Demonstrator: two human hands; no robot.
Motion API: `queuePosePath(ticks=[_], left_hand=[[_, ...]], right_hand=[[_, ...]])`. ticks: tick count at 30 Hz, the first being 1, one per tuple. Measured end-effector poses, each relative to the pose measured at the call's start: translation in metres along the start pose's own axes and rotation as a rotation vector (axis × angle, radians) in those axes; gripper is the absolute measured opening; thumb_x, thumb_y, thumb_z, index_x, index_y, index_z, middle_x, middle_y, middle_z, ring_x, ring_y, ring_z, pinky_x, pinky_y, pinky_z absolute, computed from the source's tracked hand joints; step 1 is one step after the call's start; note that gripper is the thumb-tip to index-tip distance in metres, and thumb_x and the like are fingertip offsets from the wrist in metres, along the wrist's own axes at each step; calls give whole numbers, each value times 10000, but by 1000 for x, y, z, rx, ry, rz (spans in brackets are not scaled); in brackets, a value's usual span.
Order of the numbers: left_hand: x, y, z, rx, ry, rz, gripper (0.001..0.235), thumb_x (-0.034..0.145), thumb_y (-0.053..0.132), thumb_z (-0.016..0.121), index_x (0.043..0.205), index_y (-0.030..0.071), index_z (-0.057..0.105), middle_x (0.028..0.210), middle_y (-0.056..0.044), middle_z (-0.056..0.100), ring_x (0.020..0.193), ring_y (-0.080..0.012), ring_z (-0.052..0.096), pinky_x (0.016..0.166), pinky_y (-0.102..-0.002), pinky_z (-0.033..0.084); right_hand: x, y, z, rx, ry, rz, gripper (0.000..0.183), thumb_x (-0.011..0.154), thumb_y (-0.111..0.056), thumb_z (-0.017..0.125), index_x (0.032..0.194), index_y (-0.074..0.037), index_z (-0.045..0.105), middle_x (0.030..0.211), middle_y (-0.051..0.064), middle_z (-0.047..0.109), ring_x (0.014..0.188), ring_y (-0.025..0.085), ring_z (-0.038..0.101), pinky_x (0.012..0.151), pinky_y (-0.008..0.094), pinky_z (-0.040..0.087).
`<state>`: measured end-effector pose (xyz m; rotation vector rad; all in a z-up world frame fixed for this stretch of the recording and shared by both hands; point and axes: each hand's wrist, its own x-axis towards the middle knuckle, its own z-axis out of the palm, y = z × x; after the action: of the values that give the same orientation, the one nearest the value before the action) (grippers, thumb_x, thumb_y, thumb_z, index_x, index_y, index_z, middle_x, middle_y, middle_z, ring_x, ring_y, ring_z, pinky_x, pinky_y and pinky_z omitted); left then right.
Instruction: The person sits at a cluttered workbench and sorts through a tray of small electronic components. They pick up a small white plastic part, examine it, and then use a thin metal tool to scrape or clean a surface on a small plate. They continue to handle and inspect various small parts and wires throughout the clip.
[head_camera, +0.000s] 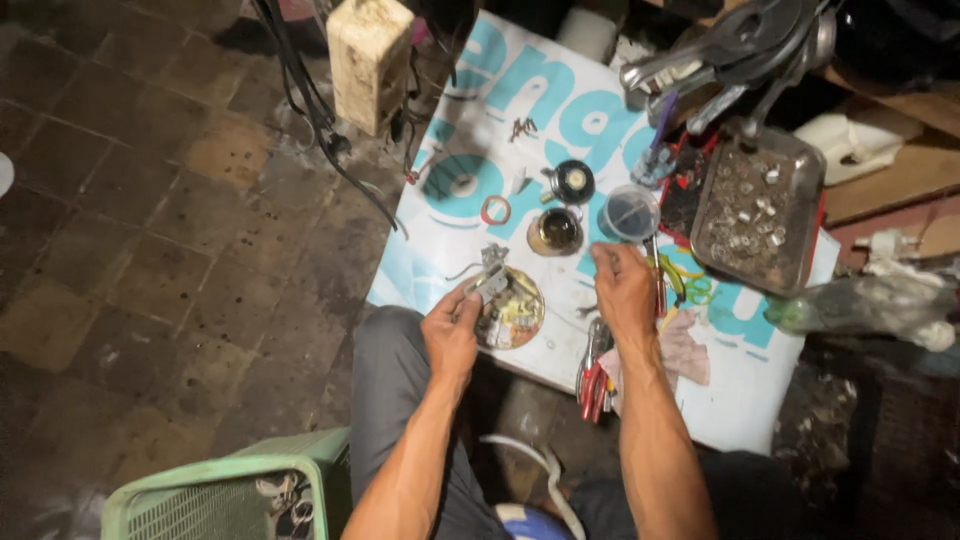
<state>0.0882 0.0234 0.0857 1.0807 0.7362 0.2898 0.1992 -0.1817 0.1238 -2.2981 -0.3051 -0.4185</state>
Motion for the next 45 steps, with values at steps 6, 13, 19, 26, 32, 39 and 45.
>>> queuePosePath(ticks=[6, 13, 19, 26, 32, 39, 45], left_hand=[[2, -17, -1, 45, -61, -40, 374, 904, 116, 722, 1246, -31, 683, 1042, -249, 730, 938, -228, 669, 832, -428, 604], [5, -18, 3, -82, -116, -91, 338, 904, 64, 715, 1218, -54, 680, 959, -214, 743, 881, -225, 705, 817, -424, 628], [-3, -10, 3, 23, -174, -61, 352, 896, 92, 737, 1219, -39, 690, 941, -207, 752, 843, -219, 717, 786, -394, 638], [-4, -12, 5, 79, -193, -29, 337, 885, 75, 735, 1208, -17, 708, 904, -157, 764, 778, -157, 712, 760, -330, 633], [-1, -17, 3, 71, -201, -20, 349, 888, 77, 732, 1219, -29, 699, 907, -156, 762, 774, -148, 701, 742, -316, 628], [0, -21, 3, 43, -200, -30, 342, 886, 59, 728, 1210, -44, 697, 922, -198, 759, 802, -179, 711, 750, -331, 630], [-8, -5, 8, 133, -202, 20, 328, 879, 80, 735, 1197, -3, 721, 898, -146, 773, 788, -119, 689, 733, -290, 620]], right_hand=[[-10, 16, -10, 264, 95, 411, 166, 1011, -209, 639, 952, -69, 707, 619, 117, 637, 535, 185, 616, 483, 284, 506], [-31, -11, -37, 881, 122, 838, 192, 1034, -263, 566, 976, -106, 660, 830, 29, 660, 590, 112, 578, 490, 211, 475], [-49, -41, -34, 811, 36, 652, 146, 1019, -186, 613, 1027, -61, 689, 762, 112, 664, 514, 126, 565, 468, 213, 476], [-50, -45, -33, 569, -70, 479, 155, 1002, -170, 648, 981, -28, 707, 757, 157, 700, 504, 138, 595, 483, 228, 513], [-51, -43, -29, 534, -100, 416, 173, 1004, -164, 638, 980, -9, 710, 747, 154, 702, 502, 134, 607, 478, 223, 533], [-50, -49, -33, 514, -81, 358, 159, 1013, -147, 619, 1002, -17, 710, 791, 149, 707, 560, 116, 596, 528, 231, 546], [-51, -59, -39, 424, -63, 239, 171, 1022, -160, 618, 989, -21, 713, 779, 143, 707, 550, 138, 613, 514, 267, 554]])
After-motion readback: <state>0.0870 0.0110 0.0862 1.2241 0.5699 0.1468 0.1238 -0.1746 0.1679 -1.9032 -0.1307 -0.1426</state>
